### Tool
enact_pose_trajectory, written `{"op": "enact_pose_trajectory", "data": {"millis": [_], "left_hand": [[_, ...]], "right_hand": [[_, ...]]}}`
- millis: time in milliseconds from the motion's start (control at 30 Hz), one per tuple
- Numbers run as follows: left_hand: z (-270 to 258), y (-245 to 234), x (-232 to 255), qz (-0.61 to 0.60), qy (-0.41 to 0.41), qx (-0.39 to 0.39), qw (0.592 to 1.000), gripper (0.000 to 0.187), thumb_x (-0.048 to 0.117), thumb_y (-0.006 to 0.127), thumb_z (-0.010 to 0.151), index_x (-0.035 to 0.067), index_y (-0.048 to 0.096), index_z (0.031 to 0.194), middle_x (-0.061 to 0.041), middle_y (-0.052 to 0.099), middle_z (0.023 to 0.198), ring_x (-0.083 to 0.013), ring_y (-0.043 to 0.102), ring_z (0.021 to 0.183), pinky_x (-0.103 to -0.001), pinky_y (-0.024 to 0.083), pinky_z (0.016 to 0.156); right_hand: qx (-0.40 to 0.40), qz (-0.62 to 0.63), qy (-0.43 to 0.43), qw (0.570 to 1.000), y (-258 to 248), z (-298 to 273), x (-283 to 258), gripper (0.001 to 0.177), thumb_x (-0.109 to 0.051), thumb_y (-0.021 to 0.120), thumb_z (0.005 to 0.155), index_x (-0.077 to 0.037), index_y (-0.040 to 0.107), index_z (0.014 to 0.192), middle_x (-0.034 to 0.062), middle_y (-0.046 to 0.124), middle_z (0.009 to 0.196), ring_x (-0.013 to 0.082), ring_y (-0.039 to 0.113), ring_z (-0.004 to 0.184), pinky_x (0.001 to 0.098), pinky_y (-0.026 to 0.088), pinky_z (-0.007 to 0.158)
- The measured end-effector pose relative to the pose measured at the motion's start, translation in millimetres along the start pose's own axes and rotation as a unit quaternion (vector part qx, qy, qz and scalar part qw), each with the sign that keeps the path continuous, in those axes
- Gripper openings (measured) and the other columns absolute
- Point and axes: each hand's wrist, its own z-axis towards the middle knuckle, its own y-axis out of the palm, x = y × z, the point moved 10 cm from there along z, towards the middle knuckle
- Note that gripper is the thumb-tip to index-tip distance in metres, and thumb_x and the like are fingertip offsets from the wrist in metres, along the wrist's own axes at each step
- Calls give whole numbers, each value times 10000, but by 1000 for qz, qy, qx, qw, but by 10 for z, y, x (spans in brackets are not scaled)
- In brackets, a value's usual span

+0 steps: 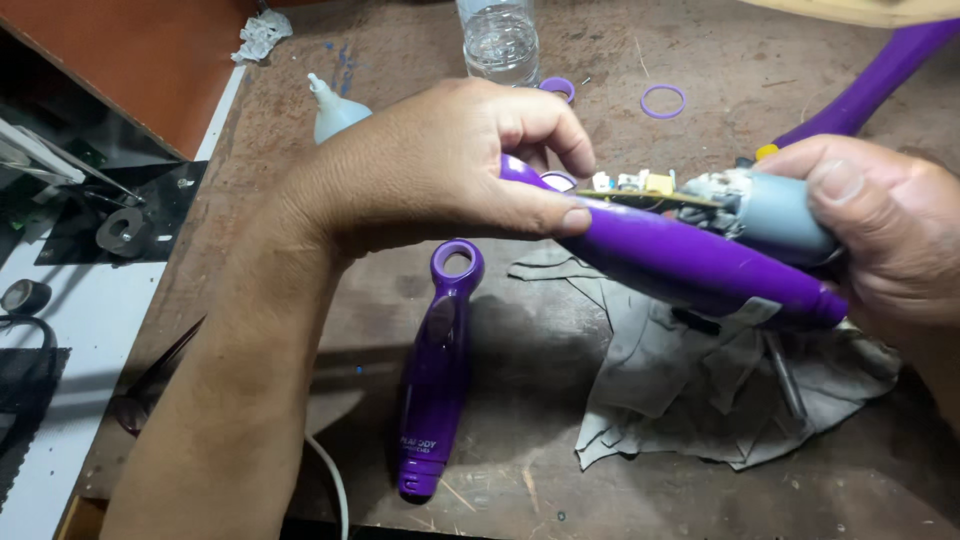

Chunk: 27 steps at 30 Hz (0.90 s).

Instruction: The person disassembles a purple handheld electronic device, exposing the internal motor and circuit board. They manipulate the internal components and wires with their hands and a pair of pliers, then reassemble the device by snapping the purple casing halves together.

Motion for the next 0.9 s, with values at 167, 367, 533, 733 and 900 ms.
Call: {"op": "enact_pose_trajectory", "data": {"millis": [167,367,533,733,900], "left_hand": [[-173,81,143,72,55,5,996,451,462,805,922,251,828,1319,71,844,1068,-131,757,866,-355,551,748],[-473,573,-91,155,142,52,976,511,373,898,952,162,723,1384,-57,841,1212,-349,775,1143,-547,569,981],[-793,945,-228,355,140,196,903,678,362,994,881,158,691,1452,-38,694,1099,-329,665,1092,-514,467,1210],[-812,1108,-470,366,72,187,909,905,414,943,898,162,598,1695,-27,688,1249,-273,694,1195,-634,416,1378],[-404,993,-319,160,109,149,970,897,529,892,994,27,580,1667,-237,714,1589,-453,677,1408,-601,472,1215]], "right_hand": [[12,16,-10,1000,-31,-18,4,723,-631,665,1066,14,721,1388,184,809,1133,245,764,886,355,590,728],[-81,-98,21,992,113,18,224,506,-352,712,1053,-21,786,1428,113,822,1213,213,743,1072,346,535,961],[-122,-283,-48,950,359,156,353,466,-415,747,1042,-155,805,1425,-30,832,1241,121,746,1112,294,528,1010],[-150,-298,-1,943,540,335,506,473,-471,805,992,-194,835,1374,-39,834,1149,111,726,1058,296,534,993],[-158,-298,-4,942,612,353,363,394,-417,859,947,-202,894,1275,-55,891,1112,100,760,1016,280,544,969]]}}
